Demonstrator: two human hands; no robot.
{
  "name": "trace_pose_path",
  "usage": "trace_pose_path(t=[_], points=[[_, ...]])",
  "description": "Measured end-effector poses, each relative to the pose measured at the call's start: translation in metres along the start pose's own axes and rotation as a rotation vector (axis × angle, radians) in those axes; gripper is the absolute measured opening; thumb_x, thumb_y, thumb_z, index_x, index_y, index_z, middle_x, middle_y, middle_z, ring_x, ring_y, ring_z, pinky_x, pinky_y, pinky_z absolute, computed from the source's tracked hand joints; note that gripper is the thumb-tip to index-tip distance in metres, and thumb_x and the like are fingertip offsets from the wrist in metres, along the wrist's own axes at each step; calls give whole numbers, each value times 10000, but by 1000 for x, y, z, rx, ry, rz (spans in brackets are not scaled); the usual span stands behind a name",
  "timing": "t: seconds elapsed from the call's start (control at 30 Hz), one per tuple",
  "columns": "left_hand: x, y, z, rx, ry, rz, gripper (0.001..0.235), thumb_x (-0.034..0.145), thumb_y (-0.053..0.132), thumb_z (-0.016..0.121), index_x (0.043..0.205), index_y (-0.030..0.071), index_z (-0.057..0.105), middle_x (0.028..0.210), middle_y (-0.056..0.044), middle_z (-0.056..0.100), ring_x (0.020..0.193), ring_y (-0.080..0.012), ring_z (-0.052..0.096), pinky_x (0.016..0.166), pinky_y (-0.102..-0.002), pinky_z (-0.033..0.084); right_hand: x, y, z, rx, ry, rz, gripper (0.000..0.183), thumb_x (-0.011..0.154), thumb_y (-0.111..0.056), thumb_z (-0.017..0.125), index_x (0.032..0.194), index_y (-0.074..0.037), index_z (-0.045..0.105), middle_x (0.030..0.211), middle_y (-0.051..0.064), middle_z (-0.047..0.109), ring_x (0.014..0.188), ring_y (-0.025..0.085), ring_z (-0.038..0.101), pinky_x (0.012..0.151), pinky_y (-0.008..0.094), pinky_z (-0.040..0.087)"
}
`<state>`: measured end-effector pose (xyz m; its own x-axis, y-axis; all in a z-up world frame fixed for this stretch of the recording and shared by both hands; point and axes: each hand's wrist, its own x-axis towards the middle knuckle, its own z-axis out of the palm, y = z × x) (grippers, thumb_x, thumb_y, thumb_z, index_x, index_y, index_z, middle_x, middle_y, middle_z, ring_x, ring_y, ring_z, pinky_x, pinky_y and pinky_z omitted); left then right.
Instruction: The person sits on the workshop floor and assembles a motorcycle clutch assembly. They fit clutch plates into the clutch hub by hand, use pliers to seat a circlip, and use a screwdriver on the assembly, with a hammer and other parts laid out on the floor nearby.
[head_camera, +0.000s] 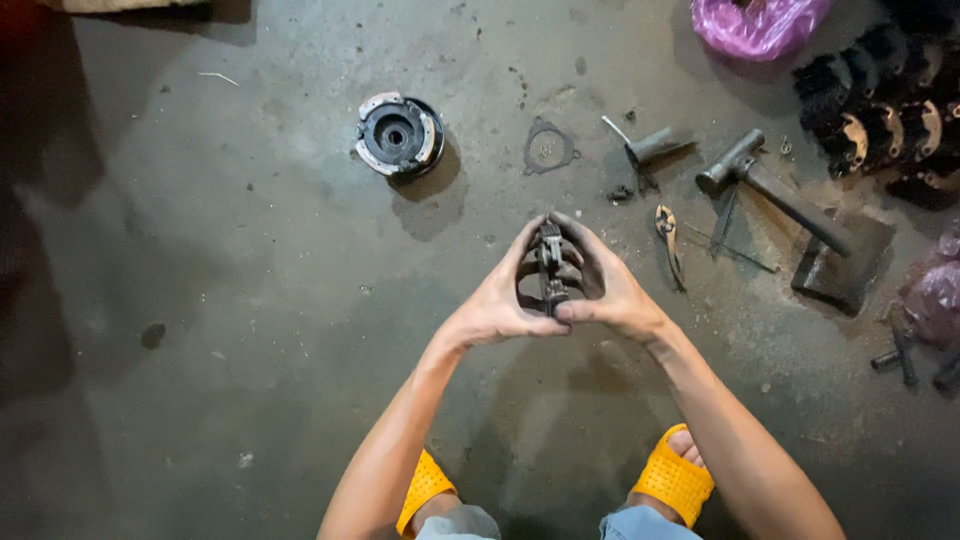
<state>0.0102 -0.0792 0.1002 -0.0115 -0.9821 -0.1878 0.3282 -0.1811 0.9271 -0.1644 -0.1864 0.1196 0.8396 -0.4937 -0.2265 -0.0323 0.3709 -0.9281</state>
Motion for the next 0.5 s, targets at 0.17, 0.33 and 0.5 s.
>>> trace_pose_path(t=[0.17, 0.33, 0.5], points=[[-5, 2, 16, -18, 53, 16, 1375, 548, 197, 1014, 1650, 185, 191, 1574, -173, 318, 1300, -450, 490, 877, -605, 584, -7, 1, -3, -58, 36, -23, 1305, 578, -305, 985, 1626, -54, 250, 1557, 134, 405, 1363, 258, 456, 1042, 528, 468], [-12, 6, 22, -21, 122, 21, 1317, 552, 202, 999, 1630, 162, 245, 1563, -182, 328, 1292, -461, 499, 893, -595, 580, -10, 0, 10, 52, 95, -24, 1272, 547, -304, 982, 1585, -57, 290, 1520, 118, 445, 1312, 244, 491, 978, 492, 513], [-15, 4, 22, 52, 159, 6, 1295, 567, 227, 977, 1621, 138, 232, 1539, -203, 338, 1264, -468, 518, 893, -601, 583, -12, -2, 7, 50, -13, -21, 1254, 619, -310, 960, 1613, -53, 239, 1551, 118, 357, 1348, 267, 443, 984, 558, 520]])
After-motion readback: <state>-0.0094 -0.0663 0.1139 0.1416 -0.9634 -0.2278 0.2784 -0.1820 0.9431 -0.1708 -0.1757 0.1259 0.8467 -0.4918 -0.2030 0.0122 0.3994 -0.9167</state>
